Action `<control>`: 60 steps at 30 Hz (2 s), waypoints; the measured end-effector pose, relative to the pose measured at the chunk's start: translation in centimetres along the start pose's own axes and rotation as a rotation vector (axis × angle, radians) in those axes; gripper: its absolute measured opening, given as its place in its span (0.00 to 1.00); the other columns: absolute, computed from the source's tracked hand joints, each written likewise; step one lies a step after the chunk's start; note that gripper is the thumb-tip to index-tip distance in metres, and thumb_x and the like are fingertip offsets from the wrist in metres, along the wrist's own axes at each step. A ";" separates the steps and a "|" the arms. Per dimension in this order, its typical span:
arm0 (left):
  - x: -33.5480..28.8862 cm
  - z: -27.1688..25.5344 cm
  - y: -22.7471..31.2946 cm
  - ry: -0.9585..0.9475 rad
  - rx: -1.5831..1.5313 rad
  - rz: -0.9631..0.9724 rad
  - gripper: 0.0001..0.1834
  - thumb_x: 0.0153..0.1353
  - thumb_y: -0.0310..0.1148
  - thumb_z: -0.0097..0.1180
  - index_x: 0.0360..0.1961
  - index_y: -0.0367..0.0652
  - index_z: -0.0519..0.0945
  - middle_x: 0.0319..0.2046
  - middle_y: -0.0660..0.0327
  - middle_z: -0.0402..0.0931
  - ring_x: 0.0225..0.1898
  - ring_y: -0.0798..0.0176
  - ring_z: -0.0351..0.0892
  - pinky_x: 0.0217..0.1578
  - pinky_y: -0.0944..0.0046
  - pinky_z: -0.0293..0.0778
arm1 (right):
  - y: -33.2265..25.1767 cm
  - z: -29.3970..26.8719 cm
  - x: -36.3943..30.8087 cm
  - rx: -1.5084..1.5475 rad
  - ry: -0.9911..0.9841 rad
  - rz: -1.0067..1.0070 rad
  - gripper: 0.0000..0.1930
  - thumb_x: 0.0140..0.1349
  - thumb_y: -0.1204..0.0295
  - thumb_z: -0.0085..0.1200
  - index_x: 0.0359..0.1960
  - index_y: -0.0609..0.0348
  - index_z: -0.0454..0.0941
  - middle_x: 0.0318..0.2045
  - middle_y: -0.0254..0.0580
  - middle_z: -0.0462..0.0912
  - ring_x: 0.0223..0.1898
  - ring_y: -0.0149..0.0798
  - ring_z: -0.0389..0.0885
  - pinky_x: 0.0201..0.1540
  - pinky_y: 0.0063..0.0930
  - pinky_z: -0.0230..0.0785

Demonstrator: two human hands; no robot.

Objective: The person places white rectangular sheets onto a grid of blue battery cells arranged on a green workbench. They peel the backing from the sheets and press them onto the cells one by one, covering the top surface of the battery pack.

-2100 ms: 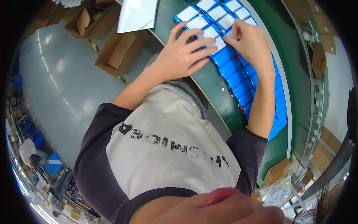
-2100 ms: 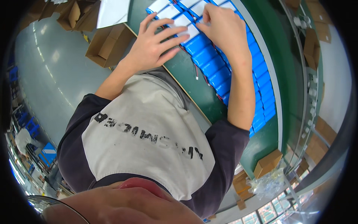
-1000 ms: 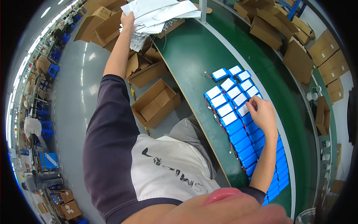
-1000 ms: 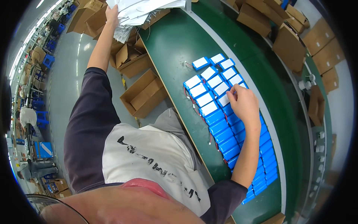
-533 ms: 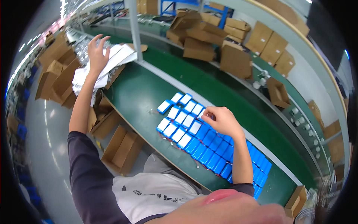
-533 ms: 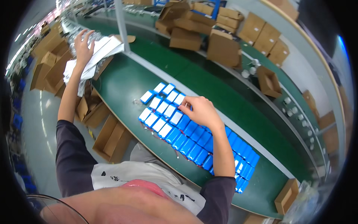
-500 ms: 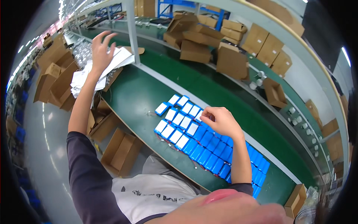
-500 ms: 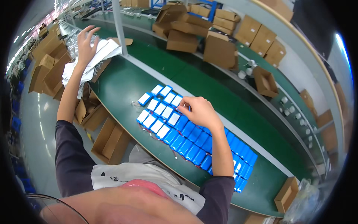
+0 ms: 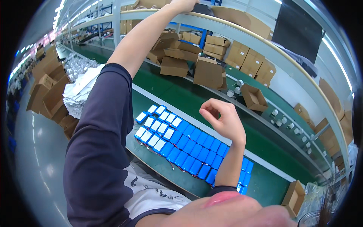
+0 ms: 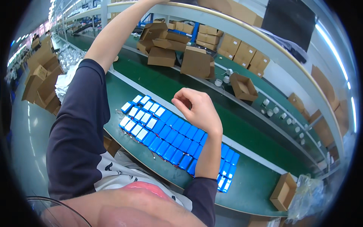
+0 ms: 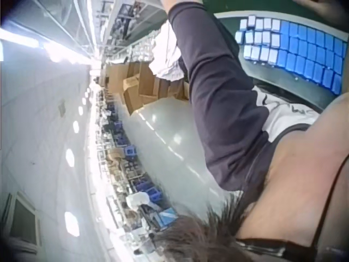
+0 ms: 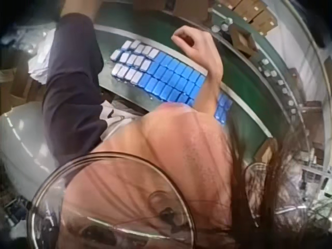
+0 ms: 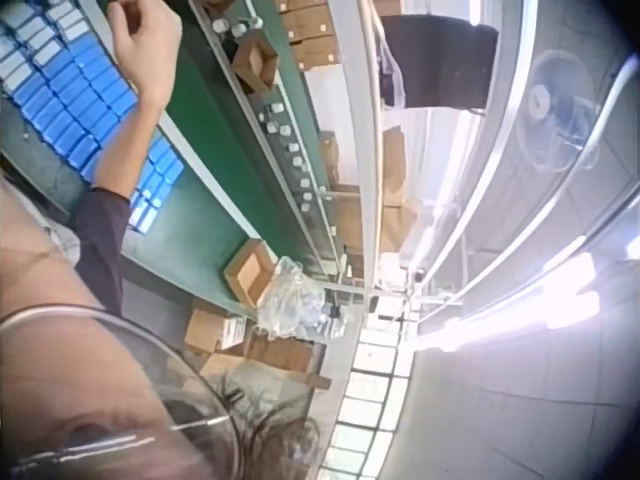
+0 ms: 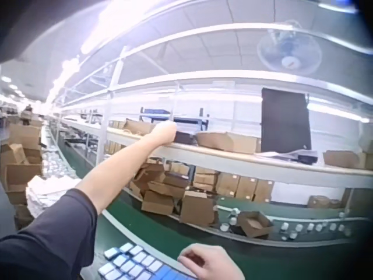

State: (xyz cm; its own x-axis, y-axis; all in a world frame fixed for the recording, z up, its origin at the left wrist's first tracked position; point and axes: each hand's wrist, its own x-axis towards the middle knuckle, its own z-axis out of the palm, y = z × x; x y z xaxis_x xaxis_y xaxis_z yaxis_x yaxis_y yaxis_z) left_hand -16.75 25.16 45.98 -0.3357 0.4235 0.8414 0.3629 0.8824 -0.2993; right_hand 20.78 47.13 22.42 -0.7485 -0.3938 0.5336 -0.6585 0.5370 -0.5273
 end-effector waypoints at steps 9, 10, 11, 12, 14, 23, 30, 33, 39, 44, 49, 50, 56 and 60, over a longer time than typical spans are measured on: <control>-4.6 -9.2 -0.5 0.324 0.004 -0.075 0.12 0.65 0.38 0.57 0.42 0.50 0.89 0.33 0.49 0.86 0.36 0.42 0.87 0.37 0.46 0.81 | -0.7 -0.8 -0.8 -0.017 0.178 -0.014 0.08 0.65 0.69 0.63 0.33 0.61 0.83 0.24 0.41 0.82 0.24 0.35 0.80 0.30 0.29 0.70; -5.8 -11.7 0.7 0.333 0.033 -0.146 0.12 0.65 0.40 0.58 0.43 0.49 0.89 0.34 0.49 0.86 0.37 0.42 0.87 0.38 0.48 0.81 | -0.9 -1.3 -0.8 0.009 0.205 0.007 0.10 0.67 0.67 0.62 0.35 0.62 0.84 0.24 0.40 0.83 0.24 0.31 0.79 0.30 0.27 0.70; -8.4 -15.6 3.1 0.524 -0.098 0.028 0.14 0.68 0.41 0.56 0.43 0.48 0.89 0.34 0.50 0.86 0.38 0.44 0.86 0.38 0.51 0.81 | -0.8 -1.3 -0.7 0.166 0.255 0.020 0.11 0.69 0.66 0.61 0.37 0.62 0.84 0.25 0.38 0.84 0.25 0.29 0.79 0.30 0.25 0.70; -12.1 -20.3 5.3 0.703 -0.217 0.217 0.15 0.70 0.42 0.54 0.43 0.47 0.89 0.35 0.50 0.86 0.38 0.45 0.85 0.39 0.54 0.81 | -0.9 -0.8 -0.3 0.344 0.308 0.018 0.12 0.70 0.65 0.61 0.38 0.63 0.85 0.25 0.37 0.84 0.26 0.27 0.79 0.31 0.24 0.70; -20.1 -22.4 7.6 0.772 -0.285 0.285 0.11 0.61 0.21 0.63 0.44 0.45 0.89 0.39 0.60 0.87 0.40 0.55 0.86 0.43 0.59 0.80 | -0.4 0.0 0.3 0.661 0.248 0.024 0.22 0.74 0.54 0.56 0.54 0.63 0.80 0.40 0.40 0.87 0.40 0.31 0.84 0.39 0.25 0.76; -45.7 -30.6 16.4 0.031 -0.347 0.417 0.16 0.58 0.38 0.70 0.48 0.50 0.89 0.51 0.68 0.86 0.57 0.58 0.81 0.61 0.52 0.76 | -3.8 5.7 0.4 1.067 0.344 0.035 0.19 0.72 0.71 0.56 0.62 0.63 0.72 0.41 0.41 0.88 0.41 0.32 0.86 0.43 0.24 0.77; -45.5 -25.1 15.4 -0.017 -1.324 -0.709 0.32 0.76 0.42 0.53 0.73 0.36 0.62 0.58 0.52 0.74 0.59 0.61 0.73 0.56 0.60 0.74 | -6.0 10.2 -1.9 0.874 0.129 0.194 0.18 0.74 0.77 0.51 0.63 0.67 0.70 0.43 0.48 0.88 0.43 0.30 0.85 0.45 0.25 0.78; -45.0 -21.8 16.9 -0.090 -1.698 -0.941 0.23 0.78 0.38 0.48 0.66 0.37 0.69 0.55 0.57 0.78 0.53 0.66 0.78 0.52 0.65 0.76 | -6.2 11.8 -4.3 0.722 0.103 0.210 0.14 0.77 0.72 0.48 0.58 0.67 0.76 0.44 0.40 0.87 0.40 0.28 0.82 0.43 0.23 0.76; -50.8 -18.5 24.0 -0.228 -2.446 -1.198 0.22 0.77 0.44 0.50 0.63 0.40 0.71 0.48 0.58 0.78 0.47 0.65 0.78 0.47 0.66 0.76 | -8.1 18.7 -9.4 0.148 0.448 0.223 0.40 0.60 0.61 0.70 0.68 0.63 0.63 0.63 0.51 0.70 0.68 0.46 0.62 0.65 0.42 0.63; -50.4 -18.2 22.3 -0.438 -1.736 -0.833 0.24 0.78 0.46 0.45 0.63 0.39 0.73 0.53 0.58 0.78 0.53 0.62 0.77 0.57 0.62 0.72 | -7.2 21.4 -12.2 0.695 0.791 0.579 0.30 0.68 0.69 0.66 0.66 0.63 0.65 0.48 0.48 0.84 0.48 0.33 0.81 0.53 0.29 0.73; -49.2 -16.7 21.7 -0.578 -1.733 -0.947 0.24 0.82 0.47 0.37 0.48 0.40 0.80 0.45 0.59 0.82 0.46 0.67 0.79 0.51 0.66 0.73 | -4.1 21.5 -13.0 0.431 0.793 0.624 0.14 0.77 0.65 0.53 0.53 0.64 0.77 0.43 0.41 0.88 0.41 0.24 0.81 0.42 0.18 0.71; -49.4 -16.8 22.2 -0.597 -1.557 -0.847 0.24 0.82 0.47 0.37 0.47 0.41 0.80 0.44 0.60 0.82 0.46 0.68 0.79 0.51 0.67 0.73 | -4.0 21.8 -13.1 0.433 0.808 0.620 0.15 0.78 0.64 0.52 0.53 0.64 0.77 0.43 0.41 0.87 0.42 0.24 0.81 0.43 0.19 0.71; -49.1 -15.5 23.9 -0.394 -2.101 -0.938 0.24 0.82 0.48 0.40 0.44 0.39 0.80 0.36 0.68 0.79 0.38 0.74 0.74 0.41 0.70 0.70 | -3.6 22.7 -11.2 0.836 0.805 0.561 0.17 0.80 0.61 0.48 0.54 0.64 0.78 0.39 0.34 0.85 0.37 0.22 0.75 0.41 0.21 0.68; -48.2 -15.9 23.7 -0.329 -2.186 -1.139 0.22 0.82 0.45 0.43 0.42 0.38 0.80 0.32 0.72 0.74 0.34 0.76 0.67 0.35 0.70 0.66 | -1.4 23.4 -10.9 0.719 0.763 0.581 0.17 0.79 0.62 0.49 0.52 0.64 0.80 0.33 0.29 0.82 0.32 0.21 0.70 0.35 0.20 0.63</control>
State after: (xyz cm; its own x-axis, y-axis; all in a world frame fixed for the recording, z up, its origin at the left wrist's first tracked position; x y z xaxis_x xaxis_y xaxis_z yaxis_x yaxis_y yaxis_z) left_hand 21.80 22.41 5.51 -0.9222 0.3529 0.1584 -0.0692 -0.5534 0.8301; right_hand 27.99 33.28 1.87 -0.8688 0.4439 0.2195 -0.3123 -0.1472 -0.9385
